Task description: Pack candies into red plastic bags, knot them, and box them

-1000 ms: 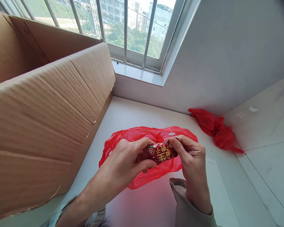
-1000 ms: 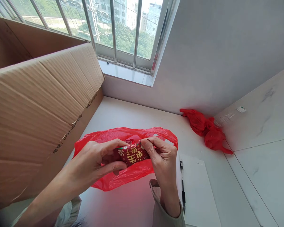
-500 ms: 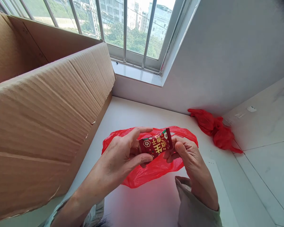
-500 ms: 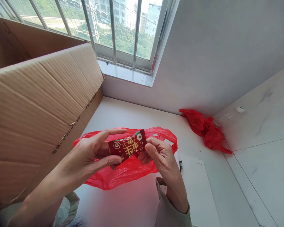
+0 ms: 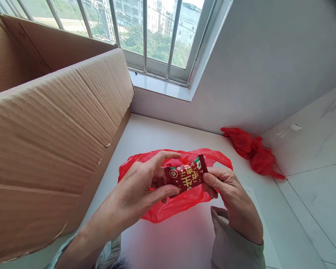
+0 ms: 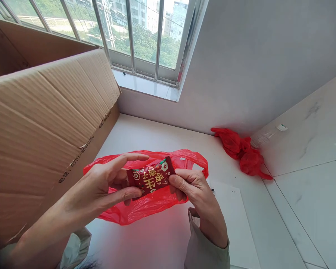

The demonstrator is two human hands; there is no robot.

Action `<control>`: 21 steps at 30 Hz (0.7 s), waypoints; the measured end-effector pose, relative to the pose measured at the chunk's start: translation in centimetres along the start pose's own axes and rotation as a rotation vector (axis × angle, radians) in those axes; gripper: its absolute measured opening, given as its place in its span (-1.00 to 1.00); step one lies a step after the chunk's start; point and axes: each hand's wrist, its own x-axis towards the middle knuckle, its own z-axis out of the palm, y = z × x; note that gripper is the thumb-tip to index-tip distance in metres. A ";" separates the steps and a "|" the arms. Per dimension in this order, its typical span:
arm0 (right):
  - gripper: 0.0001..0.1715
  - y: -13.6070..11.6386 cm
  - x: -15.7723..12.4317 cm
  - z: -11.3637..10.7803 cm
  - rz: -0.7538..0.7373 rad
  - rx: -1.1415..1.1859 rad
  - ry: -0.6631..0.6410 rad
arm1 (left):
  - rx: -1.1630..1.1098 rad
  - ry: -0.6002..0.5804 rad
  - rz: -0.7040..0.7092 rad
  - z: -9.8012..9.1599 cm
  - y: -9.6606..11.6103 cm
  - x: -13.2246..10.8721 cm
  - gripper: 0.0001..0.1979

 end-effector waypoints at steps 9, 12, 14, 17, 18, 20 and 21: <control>-0.51 1.3 1.1 -0.9 -0.052 -0.138 0.128 | 0.510 0.309 0.204 0.3 -0.4 -0.8 -0.65; -0.47 2.2 1.2 -1.6 -0.020 -0.370 0.191 | 0.738 0.533 0.391 -0.1 -0.4 -1.4 -0.75; -0.46 2.6 1.3 -1.4 0.010 -0.569 0.193 | 0.864 0.569 0.410 -0.4 -0.8 -1.5 -0.77; -0.48 2.9 1.9 0.3 0.058 -0.791 0.169 | 0.960 0.527 0.343 -0.7 -1.6 -1.5 -0.75; -0.49 2.9 2.3 0.9 0.070 -0.824 0.162 | 0.965 0.500 0.310 -0.7 -1.9 -1.5 -0.75; -0.50 3.1 3.0 2.1 0.070 -0.818 0.150 | 0.953 0.427 0.237 -0.6 -2.1 -1.5 -0.71; -0.50 3.2 3.4 2.5 0.061 -0.784 0.141 | 0.939 0.389 0.197 -0.6 -2.2 -1.5 -0.66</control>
